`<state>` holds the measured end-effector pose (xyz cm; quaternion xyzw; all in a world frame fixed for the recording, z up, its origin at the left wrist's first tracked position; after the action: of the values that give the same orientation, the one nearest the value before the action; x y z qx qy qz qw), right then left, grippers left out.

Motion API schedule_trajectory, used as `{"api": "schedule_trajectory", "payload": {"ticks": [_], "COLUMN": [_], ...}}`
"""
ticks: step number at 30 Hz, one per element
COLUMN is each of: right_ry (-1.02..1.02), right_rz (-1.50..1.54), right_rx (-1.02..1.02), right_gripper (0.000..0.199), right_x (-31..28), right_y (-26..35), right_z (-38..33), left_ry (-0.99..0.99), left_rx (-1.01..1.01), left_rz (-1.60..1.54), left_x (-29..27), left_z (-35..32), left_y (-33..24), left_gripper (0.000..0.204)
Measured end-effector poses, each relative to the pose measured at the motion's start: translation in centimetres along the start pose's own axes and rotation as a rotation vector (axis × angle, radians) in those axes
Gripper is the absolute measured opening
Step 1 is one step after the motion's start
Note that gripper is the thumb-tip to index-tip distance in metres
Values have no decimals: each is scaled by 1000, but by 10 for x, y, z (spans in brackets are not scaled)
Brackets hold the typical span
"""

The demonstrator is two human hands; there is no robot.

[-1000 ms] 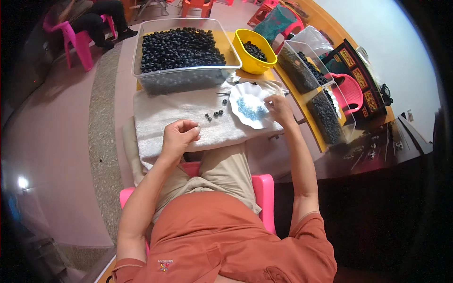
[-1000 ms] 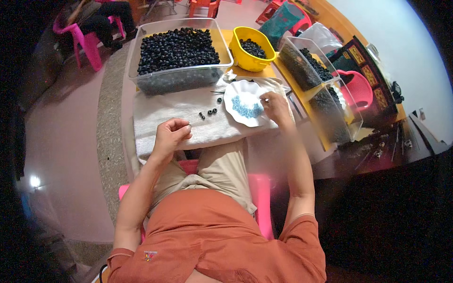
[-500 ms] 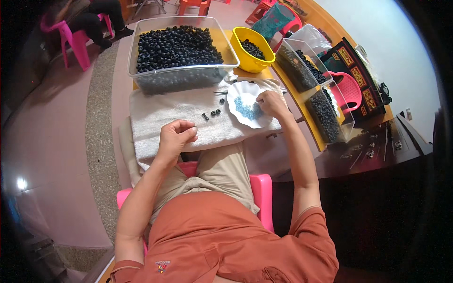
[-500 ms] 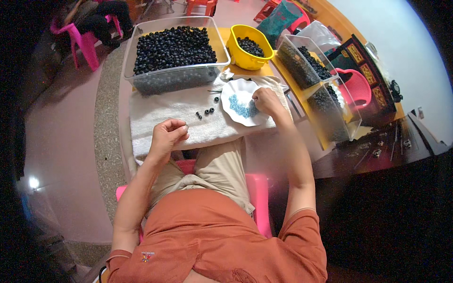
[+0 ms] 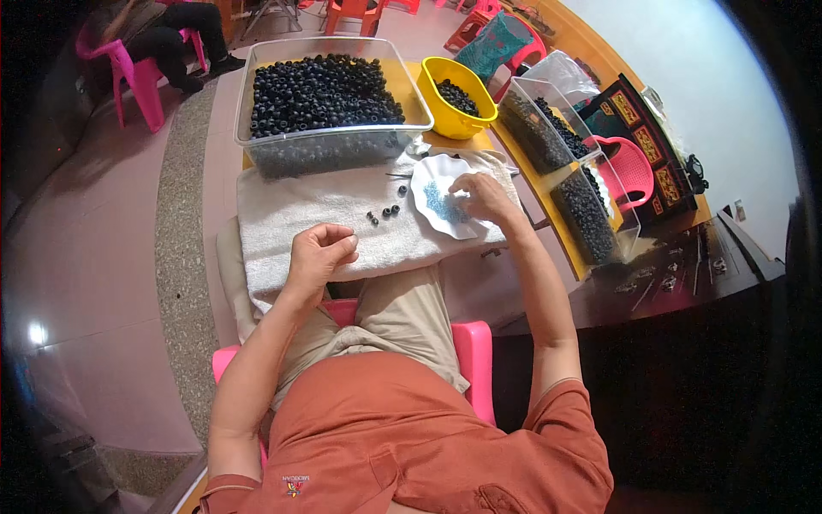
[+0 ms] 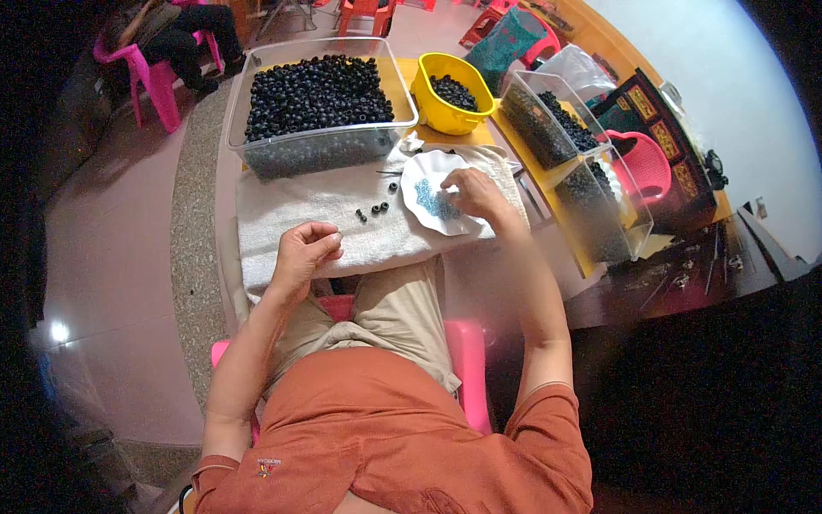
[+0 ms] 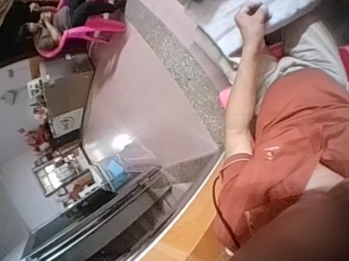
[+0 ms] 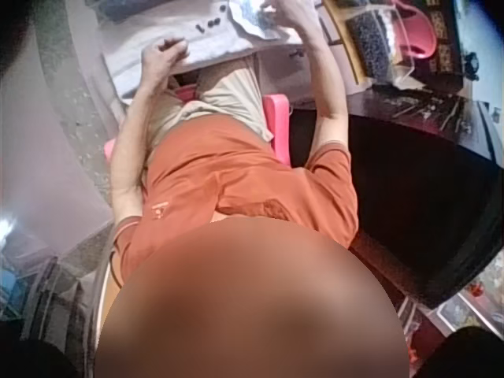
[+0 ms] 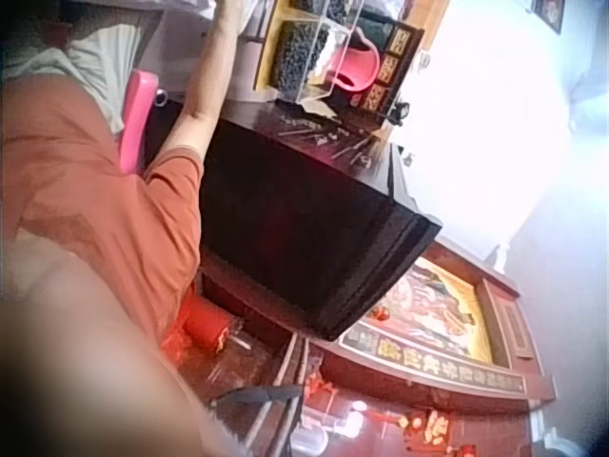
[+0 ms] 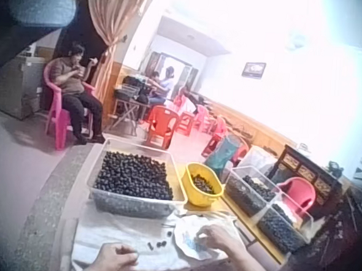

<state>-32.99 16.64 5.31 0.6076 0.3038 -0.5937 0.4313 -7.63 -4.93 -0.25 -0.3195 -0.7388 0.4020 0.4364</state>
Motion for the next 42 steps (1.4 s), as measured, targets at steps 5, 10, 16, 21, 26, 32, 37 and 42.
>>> {"api": "schedule_trajectory", "payload": {"ticks": [5,10,16,21,26,32,37,42], "right_ry": [45,68,57,20,-128,-256,-349,-367], "right_rz": [-2,20,90,95,165,367,734,1143], "right_rx": [84,106,129,108,73,186,191,18], "right_gripper": [22,17,16,16,13,13,13,8], "right_x": [1,2,5,8,5,-4,-13,3], "right_y": [7,6,4,3,-1,-3,36,87], "right_z": [6,8,8,3,0,-4,-7,-11], "left_ry": [10,14,20,21,26,45,62,165], "left_rx": [9,-6,-10,-23,-36,-41,-49,-77], "left_rz": [-8,-24,-41,-63,-93,-116,-153,-177], "left_x": [-1,0,-2,-1,-2,1,6,20], "left_z": [1,1,2,0,1,0,-7,-12], "left_y": [1,0,3,1,3,2,-1,3], "left_gripper": [11,11,11,11,11,13,18,18]}}
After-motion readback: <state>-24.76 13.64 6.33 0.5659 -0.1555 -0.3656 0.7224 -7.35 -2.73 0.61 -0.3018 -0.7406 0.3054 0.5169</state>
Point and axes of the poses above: each hand's wrist, its own z-axis towards the middle knuckle, its own x-axis out of the palm, y = z × x, the point moved 4 cm from there along z, towards the middle knuckle, and after that the axes turned 5 degrees about -x, right-handed, at the moved point
